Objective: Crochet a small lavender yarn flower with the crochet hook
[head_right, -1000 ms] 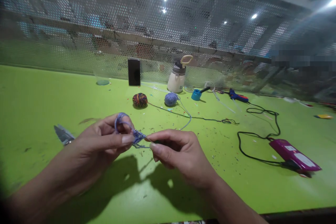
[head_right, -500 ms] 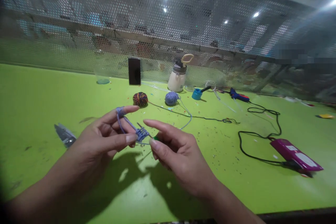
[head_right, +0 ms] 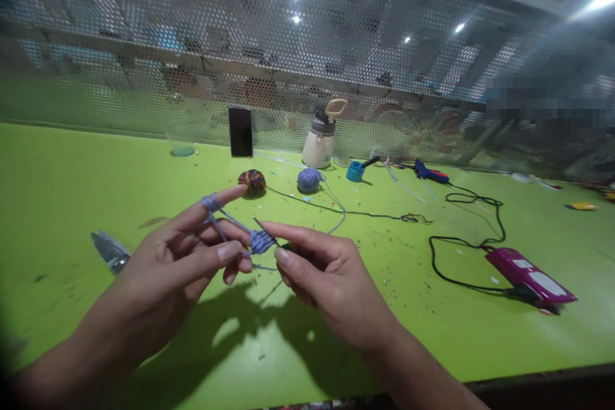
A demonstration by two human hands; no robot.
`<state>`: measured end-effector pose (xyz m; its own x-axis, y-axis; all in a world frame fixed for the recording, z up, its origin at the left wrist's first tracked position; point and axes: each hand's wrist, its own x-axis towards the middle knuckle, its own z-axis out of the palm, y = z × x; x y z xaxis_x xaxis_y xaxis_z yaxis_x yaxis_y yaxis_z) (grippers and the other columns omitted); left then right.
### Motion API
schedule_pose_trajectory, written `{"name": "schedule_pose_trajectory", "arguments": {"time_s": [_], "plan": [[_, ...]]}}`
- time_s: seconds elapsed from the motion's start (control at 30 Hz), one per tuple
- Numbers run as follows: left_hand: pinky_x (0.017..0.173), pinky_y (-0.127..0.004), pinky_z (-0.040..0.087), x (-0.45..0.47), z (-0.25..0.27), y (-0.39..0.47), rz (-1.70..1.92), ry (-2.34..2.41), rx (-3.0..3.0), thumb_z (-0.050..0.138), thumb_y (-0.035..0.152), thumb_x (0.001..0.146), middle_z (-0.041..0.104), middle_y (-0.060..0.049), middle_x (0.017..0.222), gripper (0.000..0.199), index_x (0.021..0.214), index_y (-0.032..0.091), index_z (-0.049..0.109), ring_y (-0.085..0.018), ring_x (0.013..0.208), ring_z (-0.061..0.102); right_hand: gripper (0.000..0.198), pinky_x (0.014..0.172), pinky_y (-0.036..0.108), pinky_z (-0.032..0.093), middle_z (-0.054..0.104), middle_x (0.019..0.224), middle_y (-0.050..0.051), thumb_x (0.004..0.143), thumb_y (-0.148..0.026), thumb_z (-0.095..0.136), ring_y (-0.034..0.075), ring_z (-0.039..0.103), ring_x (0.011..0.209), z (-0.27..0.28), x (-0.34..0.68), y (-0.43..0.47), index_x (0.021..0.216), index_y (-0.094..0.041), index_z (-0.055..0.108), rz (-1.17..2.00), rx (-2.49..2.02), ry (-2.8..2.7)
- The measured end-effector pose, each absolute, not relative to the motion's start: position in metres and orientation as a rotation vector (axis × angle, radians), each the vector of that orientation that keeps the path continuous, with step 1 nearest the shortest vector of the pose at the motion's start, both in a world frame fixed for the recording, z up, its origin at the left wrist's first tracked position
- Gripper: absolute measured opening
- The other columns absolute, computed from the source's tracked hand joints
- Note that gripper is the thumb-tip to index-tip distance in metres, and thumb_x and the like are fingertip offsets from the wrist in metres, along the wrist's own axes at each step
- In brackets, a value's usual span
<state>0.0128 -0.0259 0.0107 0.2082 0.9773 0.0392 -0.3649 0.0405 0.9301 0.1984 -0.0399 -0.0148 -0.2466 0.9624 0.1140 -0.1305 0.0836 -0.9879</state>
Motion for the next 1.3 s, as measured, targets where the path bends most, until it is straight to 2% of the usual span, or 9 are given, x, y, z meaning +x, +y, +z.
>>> {"name": "schedule_pose_trajectory", "arguments": {"time_s": [0.13,0.27,0.57,0.73,0.93,1.13,1.3], "plan": [[0.056,-0.022,0.048,0.012,0.012,-0.027,1.21,0.787,1.003,0.078,0.017,0.071,0.07,0.0,0.079,0.057,0.126,0.019,0.06,-0.013,0.064,0.064,0.027,0.044,0.022,0.016,0.039,0.059,-0.005,0.09,-0.026,0.067,0.007,0.026,0.05,-0.015,0.198,-0.039,0.116,-0.031,0.072,1.363,-0.9,-1.362],[0.068,-0.02,0.053,0.015,0.005,-0.023,1.245,0.805,1.028,0.085,0.013,0.063,0.069,0.003,0.075,0.06,0.119,0.023,0.065,-0.011,0.069,0.065,0.026,0.045,0.021,0.019,0.045,0.062,-0.004,0.09,-0.026,0.067,0.007,0.029,0.053,-0.016,0.196,-0.038,0.115,-0.032,0.072,1.332,-0.884,-1.397],[0.076,-0.019,0.053,0.011,0.004,-0.022,1.199,0.691,1.012,0.081,0.01,0.07,0.071,0.003,0.076,0.056,0.12,0.026,0.061,-0.01,0.076,0.066,0.029,0.044,0.02,0.021,0.046,0.063,-0.005,0.09,-0.026,0.067,0.006,0.033,0.052,-0.016,0.194,-0.039,0.118,-0.031,0.07,1.428,-0.86,-1.373],[0.074,-0.02,0.051,0.008,0.005,-0.019,1.029,0.635,0.94,0.08,0.01,0.071,0.071,0.0,0.08,0.062,0.126,0.023,0.055,-0.011,0.076,0.065,0.028,0.044,0.02,0.02,0.044,0.063,-0.005,0.09,-0.025,0.067,0.005,0.031,0.052,-0.017,0.192,-0.04,0.117,-0.031,0.071,1.475,-0.85,-1.332],[0.062,-0.02,0.043,0.009,0.004,-0.016,1.089,0.75,0.986,0.082,0.016,0.07,0.067,0.002,0.074,0.07,0.133,0.02,0.052,-0.01,0.066,0.057,0.029,0.044,0.021,0.022,0.045,0.061,-0.005,0.09,-0.027,0.067,0.006,0.033,0.051,-0.019,0.194,-0.037,0.119,-0.03,0.07,1.407,-0.918,-1.375],[0.054,-0.019,0.037,0.01,0.005,-0.016,1.115,0.812,0.969,0.083,0.012,0.065,0.069,0.002,0.07,0.081,0.138,0.021,0.048,-0.009,0.059,0.053,0.029,0.046,0.02,0.022,0.046,0.062,-0.005,0.09,-0.023,0.067,0.006,0.034,0.053,-0.018,0.194,-0.037,0.118,-0.03,0.071,1.336,-0.935,-1.414],[0.055,-0.019,0.037,0.009,0.006,-0.016,1.088,0.742,0.914,0.083,0.011,0.065,0.066,0.003,0.069,0.078,0.135,0.021,0.051,-0.008,0.058,0.052,0.028,0.042,0.02,0.019,0.044,0.06,-0.005,0.087,-0.023,0.069,0.005,0.031,0.049,-0.018,0.191,-0.038,0.115,-0.029,0.073,1.511,-0.868,-1.275]]}}
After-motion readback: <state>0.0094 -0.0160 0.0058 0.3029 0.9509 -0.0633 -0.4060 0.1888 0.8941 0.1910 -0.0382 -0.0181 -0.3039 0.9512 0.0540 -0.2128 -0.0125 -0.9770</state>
